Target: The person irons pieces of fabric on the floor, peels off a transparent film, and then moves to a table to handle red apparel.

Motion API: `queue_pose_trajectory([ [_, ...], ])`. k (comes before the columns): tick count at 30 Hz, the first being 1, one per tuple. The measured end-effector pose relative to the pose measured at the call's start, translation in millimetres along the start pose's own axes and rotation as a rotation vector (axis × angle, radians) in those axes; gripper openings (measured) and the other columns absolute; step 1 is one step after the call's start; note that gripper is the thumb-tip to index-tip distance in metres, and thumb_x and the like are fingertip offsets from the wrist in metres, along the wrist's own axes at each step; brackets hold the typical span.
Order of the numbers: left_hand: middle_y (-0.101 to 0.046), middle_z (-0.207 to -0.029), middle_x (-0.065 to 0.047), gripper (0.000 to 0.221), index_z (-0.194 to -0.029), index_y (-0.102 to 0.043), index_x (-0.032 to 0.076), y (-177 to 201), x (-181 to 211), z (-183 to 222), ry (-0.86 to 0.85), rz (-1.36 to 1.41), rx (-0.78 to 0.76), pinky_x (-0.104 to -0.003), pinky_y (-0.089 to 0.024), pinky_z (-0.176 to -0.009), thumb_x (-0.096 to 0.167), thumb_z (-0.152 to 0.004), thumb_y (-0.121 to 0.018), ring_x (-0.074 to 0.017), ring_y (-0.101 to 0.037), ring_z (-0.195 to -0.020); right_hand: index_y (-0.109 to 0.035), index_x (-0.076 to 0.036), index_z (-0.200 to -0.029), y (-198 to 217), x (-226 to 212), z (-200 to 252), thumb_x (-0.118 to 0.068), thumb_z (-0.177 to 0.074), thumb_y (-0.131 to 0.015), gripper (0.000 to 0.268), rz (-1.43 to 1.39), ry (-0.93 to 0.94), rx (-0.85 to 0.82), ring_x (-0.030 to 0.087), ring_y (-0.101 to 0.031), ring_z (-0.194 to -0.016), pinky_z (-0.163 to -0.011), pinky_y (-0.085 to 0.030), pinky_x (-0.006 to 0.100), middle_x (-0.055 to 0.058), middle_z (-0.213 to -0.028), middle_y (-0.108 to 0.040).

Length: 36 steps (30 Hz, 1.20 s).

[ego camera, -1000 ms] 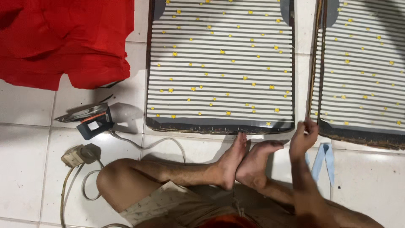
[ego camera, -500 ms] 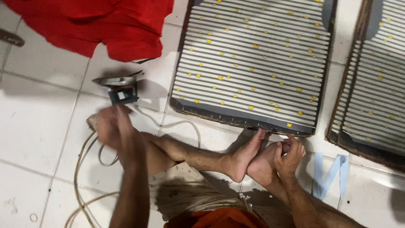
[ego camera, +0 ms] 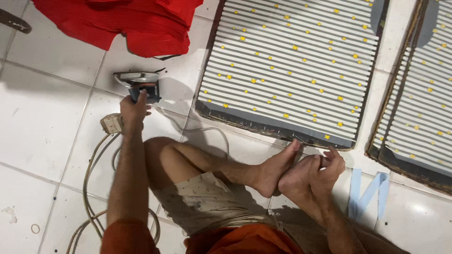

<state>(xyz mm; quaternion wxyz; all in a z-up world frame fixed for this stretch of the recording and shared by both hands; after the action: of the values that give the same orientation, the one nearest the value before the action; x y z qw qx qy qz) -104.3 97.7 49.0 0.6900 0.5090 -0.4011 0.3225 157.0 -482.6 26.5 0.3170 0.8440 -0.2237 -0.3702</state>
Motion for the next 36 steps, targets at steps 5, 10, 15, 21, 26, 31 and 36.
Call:
queue_pose_trajectory([
  [5,-0.065,-0.076,-0.027,0.047,-0.096,-0.065,0.000,14,30,4,-0.158,-0.281,0.195,-0.060,-0.048,-0.061,0.047,-0.100,-0.068,-0.0476,-0.069,-0.076,-0.065,-0.007,-0.120,-32,-44,-23,-0.023,-0.093,-0.069,0.031,0.030,0.094,0.043,0.030,-0.061,-0.101,-0.108,-0.020,0.049,0.007,-0.104,-0.063],
  [10,-0.064,-0.064,-0.009,0.041,-0.090,-0.067,0.011,11,102,61,-0.224,0.078,0.212,-0.032,-0.053,-0.049,0.050,-0.096,-0.077,-0.0182,-0.067,-0.052,-0.065,0.000,-0.120,-19,-210,-108,-0.006,-0.091,-0.068,0.030,-0.410,0.220,-0.176,0.037,-0.065,-0.095,-0.093,-0.047,0.051,0.014,-0.104,-0.065],
  [15,-0.068,-0.066,-0.011,0.028,-0.084,-0.065,0.008,-18,188,116,-0.151,0.496,-0.078,-0.022,-0.038,-0.029,0.033,-0.096,-0.069,-0.0119,-0.053,-0.037,-0.058,0.005,-0.130,-29,-290,-172,-0.001,-0.096,-0.055,0.035,-0.739,0.281,-0.339,0.037,-0.067,-0.105,-0.094,-0.054,0.049,0.018,-0.111,-0.062],
  [21,-0.061,-0.060,-0.009,0.040,-0.080,-0.070,0.002,-91,237,143,-0.175,0.556,-0.355,-0.025,-0.043,-0.024,0.041,-0.086,-0.074,-0.0131,-0.053,-0.034,-0.051,0.009,-0.137,-38,-310,-198,-0.006,-0.088,-0.079,0.059,-0.542,0.513,-0.353,0.054,-0.061,-0.113,-0.098,-0.049,0.060,0.033,-0.121,-0.059],
  [26,-0.073,-0.079,-0.006,0.049,-0.099,-0.073,0.008,-113,289,161,-0.345,0.313,-0.714,-0.026,-0.053,-0.043,0.053,-0.082,-0.065,-0.0132,-0.066,-0.055,-0.034,0.002,-0.135,-51,-265,-196,-0.018,-0.093,-0.064,0.055,-0.439,0.134,-0.306,0.052,-0.063,-0.087,-0.075,-0.047,0.060,0.030,-0.107,-0.063],
  [31,-0.060,-0.062,0.000,0.032,-0.078,-0.069,0.009,-89,292,137,-0.566,0.297,-0.869,-0.021,-0.037,-0.033,0.035,-0.094,-0.062,-0.0107,-0.071,-0.047,-0.047,-0.012,-0.122,-37,-200,-213,-0.009,-0.102,-0.062,0.026,-0.608,-0.108,0.050,0.012,-0.054,-0.070,-0.062,-0.047,0.027,0.006,-0.098,-0.059],
  [36,-0.074,-0.107,-0.018,0.022,-0.110,-0.071,-0.002,-88,205,67,-0.705,0.008,-0.592,-0.027,-0.064,-0.072,0.016,-0.099,-0.069,-0.0228,-0.073,-0.091,-0.043,-0.009,-0.142,6,-110,-220,-0.023,-0.117,-0.066,0.036,-0.725,-0.361,0.303,0.018,-0.054,-0.049,-0.045,-0.047,0.030,0.013,-0.071,-0.058],
])
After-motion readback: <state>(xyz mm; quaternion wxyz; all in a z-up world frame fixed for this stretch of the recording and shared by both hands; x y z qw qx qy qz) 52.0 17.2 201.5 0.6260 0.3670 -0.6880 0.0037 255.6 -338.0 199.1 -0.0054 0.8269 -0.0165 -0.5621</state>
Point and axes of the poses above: each hand's wrist, its own z-axis away from the middle knuckle, its own y-axis out of the back of the hand, x = y × z, the point moved 2 cm from there along -z, towards the middle knuckle
